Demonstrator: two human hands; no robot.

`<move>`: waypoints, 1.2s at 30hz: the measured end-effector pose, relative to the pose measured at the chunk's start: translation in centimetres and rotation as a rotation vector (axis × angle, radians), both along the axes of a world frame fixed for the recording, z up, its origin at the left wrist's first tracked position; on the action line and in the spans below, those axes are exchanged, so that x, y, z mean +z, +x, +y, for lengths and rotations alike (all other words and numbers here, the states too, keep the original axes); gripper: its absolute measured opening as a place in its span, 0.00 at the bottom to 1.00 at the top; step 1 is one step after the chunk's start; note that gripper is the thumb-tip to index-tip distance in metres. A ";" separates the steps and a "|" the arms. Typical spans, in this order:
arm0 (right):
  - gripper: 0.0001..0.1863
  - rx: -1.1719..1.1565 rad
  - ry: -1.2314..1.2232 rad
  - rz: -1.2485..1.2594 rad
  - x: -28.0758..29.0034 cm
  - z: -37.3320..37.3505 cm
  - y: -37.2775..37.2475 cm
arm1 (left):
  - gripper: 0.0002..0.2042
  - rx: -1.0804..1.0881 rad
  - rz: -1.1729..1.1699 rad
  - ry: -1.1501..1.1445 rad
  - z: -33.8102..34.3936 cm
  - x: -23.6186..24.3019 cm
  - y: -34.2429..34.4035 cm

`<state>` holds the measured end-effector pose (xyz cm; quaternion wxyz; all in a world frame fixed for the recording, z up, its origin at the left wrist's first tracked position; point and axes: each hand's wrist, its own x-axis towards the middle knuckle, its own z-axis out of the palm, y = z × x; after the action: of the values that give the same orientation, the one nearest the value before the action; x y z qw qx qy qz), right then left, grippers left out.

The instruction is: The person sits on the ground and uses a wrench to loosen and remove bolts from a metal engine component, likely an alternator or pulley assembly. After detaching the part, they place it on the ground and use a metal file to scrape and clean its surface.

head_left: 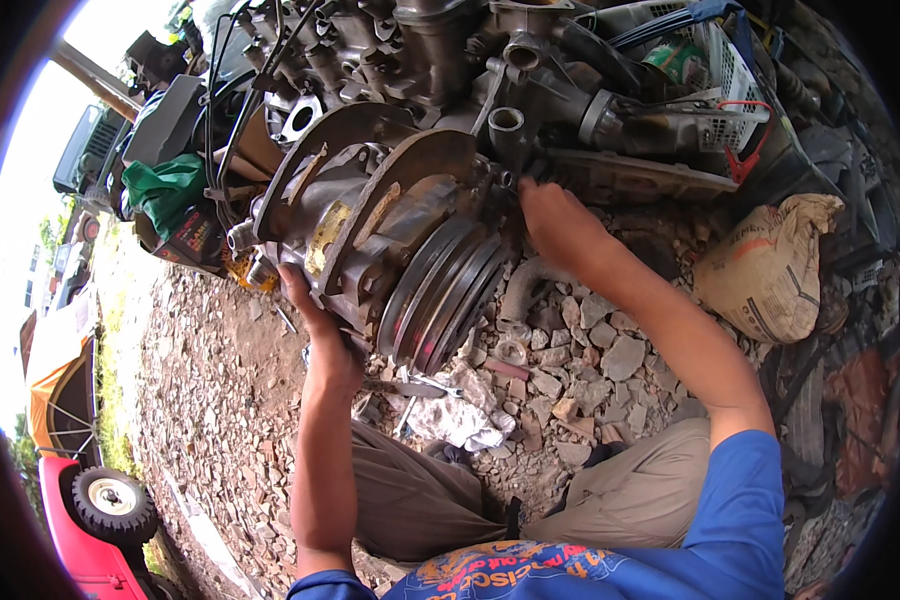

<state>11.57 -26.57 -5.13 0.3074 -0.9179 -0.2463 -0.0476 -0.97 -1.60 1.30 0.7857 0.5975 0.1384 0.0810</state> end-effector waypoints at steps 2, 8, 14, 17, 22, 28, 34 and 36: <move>0.09 -0.189 -0.099 -0.086 1.3 0.4 -0.7 | 0.42 -0.016 -0.013 0.015 0.6 -0.5 -0.2; 0.11 0.274 0.340 0.149 -0.9 -1.4 0.8 | 0.42 -0.019 -0.055 -0.063 0.3 -0.8 0.5; 0.16 0.355 0.863 1.061 1.8 0.2 -0.7 | 0.43 -0.028 -0.044 -0.094 1.0 -1.2 0.3; 0.18 0.322 0.864 1.126 1.4 0.1 -0.3 | 0.43 -0.033 -0.031 -0.062 0.0 -0.1 0.2; 0.19 0.382 0.674 0.916 1.4 0.0 -0.3 | 0.42 -0.032 -0.025 -0.066 0.1 -0.2 0.2; 0.09 0.178 0.281 0.290 -0.1 -0.1 0.0 | 0.43 -0.036 -0.053 -0.044 0.3 -0.8 0.4; 0.10 0.004 -0.067 -0.048 0.8 -1.1 0.2 | 0.43 -0.020 -0.026 -0.093 0.8 -0.7 0.1; 0.11 0.116 0.041 0.086 0.4 -1.2 0.3 | 0.43 0.005 -0.055 -0.071 0.3 -0.7 0.3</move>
<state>11.86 -27.78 -4.70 0.3385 -0.8969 -0.2847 0.0049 -0.65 -1.30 0.63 0.8096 0.5665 0.1209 0.0943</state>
